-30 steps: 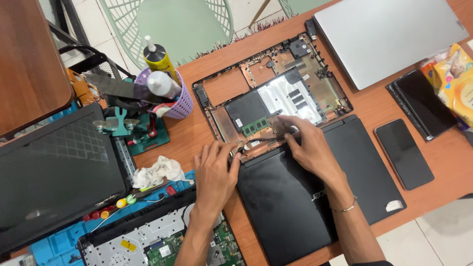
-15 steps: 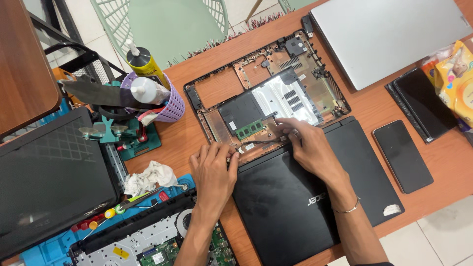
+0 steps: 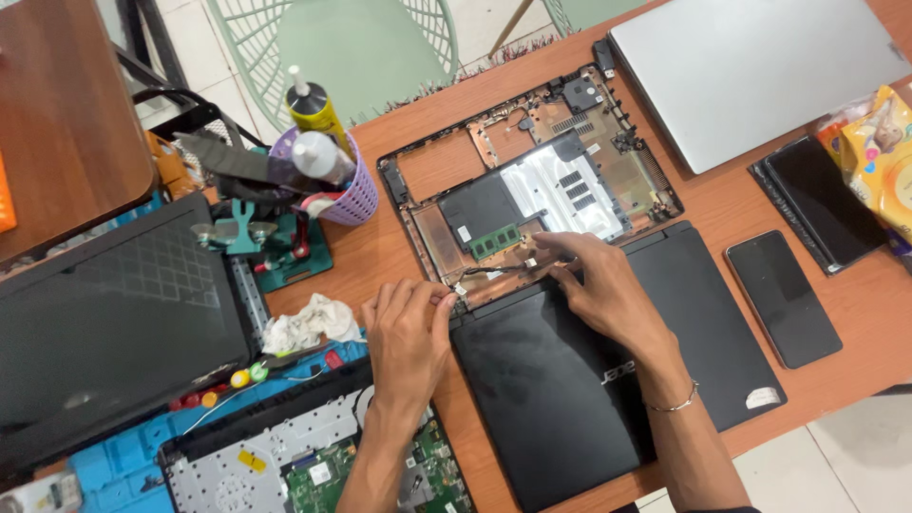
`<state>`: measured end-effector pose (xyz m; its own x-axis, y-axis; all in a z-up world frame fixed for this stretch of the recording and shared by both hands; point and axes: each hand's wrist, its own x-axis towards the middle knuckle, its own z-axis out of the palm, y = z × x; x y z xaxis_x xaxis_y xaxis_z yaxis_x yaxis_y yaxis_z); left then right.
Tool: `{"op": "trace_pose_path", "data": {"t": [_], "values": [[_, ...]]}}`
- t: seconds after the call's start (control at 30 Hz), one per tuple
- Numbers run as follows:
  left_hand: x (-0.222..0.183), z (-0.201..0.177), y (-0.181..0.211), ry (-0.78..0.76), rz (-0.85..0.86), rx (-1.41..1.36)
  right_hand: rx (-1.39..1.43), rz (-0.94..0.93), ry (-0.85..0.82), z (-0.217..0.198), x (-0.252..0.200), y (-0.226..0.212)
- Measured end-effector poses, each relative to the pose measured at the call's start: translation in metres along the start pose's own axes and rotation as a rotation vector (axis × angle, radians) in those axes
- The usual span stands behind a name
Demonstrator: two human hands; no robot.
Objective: The person manipulates internal laptop components by hand, handling wires and a RAM module, and moves the internal metal housing parts.
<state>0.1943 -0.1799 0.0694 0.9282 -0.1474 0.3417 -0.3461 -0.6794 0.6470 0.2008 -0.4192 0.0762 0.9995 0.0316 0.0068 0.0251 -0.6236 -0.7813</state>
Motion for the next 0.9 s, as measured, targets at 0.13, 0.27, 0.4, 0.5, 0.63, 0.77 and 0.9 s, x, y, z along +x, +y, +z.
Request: {"op": "trace_pose_path", "data": {"t": [0.13, 0.27, 0.4, 0.5, 0.63, 0.77, 0.9], "values": [[-0.017, -0.021, 0.003, 0.025, -0.010, 0.001, 0.011, -0.052, 0.019, 0.007, -0.013, -0.015], [-0.043, -0.045, 0.004, 0.045, -0.082, 0.002, 0.063, 0.060, -0.038, 0.024, -0.030, -0.024], [-0.073, -0.067, 0.001, 0.101, -0.062, 0.015, 0.131, 0.044, -0.060, 0.047, -0.052, -0.030], [-0.098, -0.085, -0.005, 0.107, -0.141, 0.025, 0.167, 0.034, -0.094, 0.068, -0.069, -0.038], [-0.127, -0.108, -0.017, 0.128, -0.187, 0.014, 0.257, 0.086, -0.149, 0.095, -0.088, -0.051], [-0.158, -0.126, -0.033, 0.107, -0.239, 0.025, 0.241, 0.118, -0.185, 0.121, -0.105, -0.061], [-0.181, -0.137, -0.048, 0.098, -0.270, 0.001, 0.457, 0.092, -0.241, 0.146, -0.116, -0.059]]}}
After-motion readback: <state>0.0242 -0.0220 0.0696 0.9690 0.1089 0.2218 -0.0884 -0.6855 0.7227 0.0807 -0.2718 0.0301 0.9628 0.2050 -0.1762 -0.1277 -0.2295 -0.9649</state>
